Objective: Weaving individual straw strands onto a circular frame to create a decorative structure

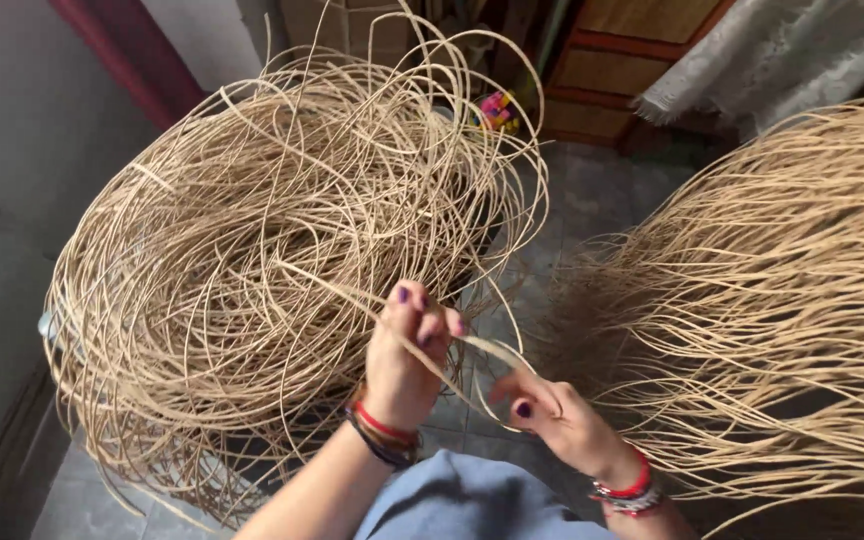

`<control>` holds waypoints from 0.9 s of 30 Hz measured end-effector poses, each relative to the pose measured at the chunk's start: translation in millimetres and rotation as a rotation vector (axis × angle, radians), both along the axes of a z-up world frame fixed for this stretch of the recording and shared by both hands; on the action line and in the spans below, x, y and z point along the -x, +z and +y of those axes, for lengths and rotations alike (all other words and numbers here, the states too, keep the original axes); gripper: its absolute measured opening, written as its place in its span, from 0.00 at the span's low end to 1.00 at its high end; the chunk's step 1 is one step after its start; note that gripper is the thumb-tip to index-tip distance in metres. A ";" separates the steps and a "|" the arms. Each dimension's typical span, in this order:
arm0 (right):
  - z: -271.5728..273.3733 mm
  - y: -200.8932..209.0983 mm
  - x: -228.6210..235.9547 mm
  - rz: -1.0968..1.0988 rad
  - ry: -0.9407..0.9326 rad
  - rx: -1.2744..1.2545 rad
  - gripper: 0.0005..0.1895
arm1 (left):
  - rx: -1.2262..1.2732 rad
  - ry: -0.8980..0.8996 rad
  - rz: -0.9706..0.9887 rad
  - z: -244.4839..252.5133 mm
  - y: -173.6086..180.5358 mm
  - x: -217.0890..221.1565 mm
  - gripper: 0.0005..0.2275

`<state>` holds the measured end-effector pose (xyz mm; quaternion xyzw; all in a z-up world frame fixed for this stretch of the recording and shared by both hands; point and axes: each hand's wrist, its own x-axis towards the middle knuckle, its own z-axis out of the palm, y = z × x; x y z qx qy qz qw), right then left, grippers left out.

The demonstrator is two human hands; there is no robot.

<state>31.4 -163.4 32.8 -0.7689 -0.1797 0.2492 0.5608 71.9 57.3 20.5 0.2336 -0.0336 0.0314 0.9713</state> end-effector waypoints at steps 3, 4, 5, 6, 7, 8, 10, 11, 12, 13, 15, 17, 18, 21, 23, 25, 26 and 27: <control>-7.4 -27.9 -1.3 0.010 -0.157 0.127 0.11 | 0.110 -0.039 0.068 -3.7 1.3 4.5 0.07; -20.3 -43.4 -2.4 0.065 -0.270 0.128 0.11 | 0.194 -0.066 0.027 0.4 3.5 4.1 0.09; -33.2 -59.1 -3.5 0.119 -0.383 0.127 0.18 | 0.278 -0.094 -0.014 4.6 5.6 3.6 0.12; -38.5 -63.6 -3.2 0.117 -0.387 0.126 0.18 | 0.278 -0.098 -0.016 4.5 6.2 -0.6 0.12; -43.9 -68.5 -2.9 0.130 -0.452 0.156 0.16 | 0.323 -0.020 0.183 4.4 6.4 -4.7 0.12; -50.2 -73.6 1.7 0.151 -0.517 0.189 0.15 | 0.367 0.057 0.391 3.2 5.8 -5.5 0.21; -57.7 -93.0 11.7 0.218 -0.470 0.096 0.07 | 0.314 0.068 0.380 -7.3 8.3 -6.2 0.21; -61.7 -102.3 15.3 0.278 -0.418 0.001 0.11 | 0.261 0.082 0.362 -12.8 10.1 -7.7 0.22; -51.7 -76.0 17.5 0.278 -0.420 0.000 0.11 | 0.261 0.080 0.362 -22.3 3.4 -9.2 0.22; -41.8 -49.6 19.6 0.262 -0.276 -0.177 0.25 | 0.179 0.119 0.335 -31.8 -3.3 -10.7 0.22; -25.7 -15.9 20.2 0.249 -0.129 -0.352 0.44 | 0.096 0.157 0.310 -54.2 -10.4 -3.0 0.21; -16.6 -0.5 15.1 -0.426 -0.243 0.039 0.34 | -0.067 0.012 0.390 -84.0 -10.4 10.4 0.19; -9.9 9.1 12.1 -0.422 -0.257 0.046 0.34 | -0.067 -0.003 0.394 -96.0 -22.7 19.7 0.19; 6.0 24.2 5.5 -0.640 -0.242 0.188 0.26 | -0.745 0.006 0.278 -116.7 -46.5 42.3 0.19; 11.9 18.9 -0.4 -0.648 -0.247 0.400 0.21 | -0.645 -0.098 0.229 -111.0 -43.1 39.4 0.15; 4.4 12.6 3.4 -0.530 -0.290 0.384 0.20 | -0.562 -0.177 0.198 -103.4 -34.9 36.3 0.12; 0.4 9.3 5.7 -0.413 -0.320 0.365 0.19 | -0.475 -0.244 0.171 -100.1 -31.4 35.3 0.10; -6.1 6.8 8.1 -0.412 -0.325 0.369 0.19 | -0.473 -0.251 0.171 -96.2 -27.4 33.6 0.10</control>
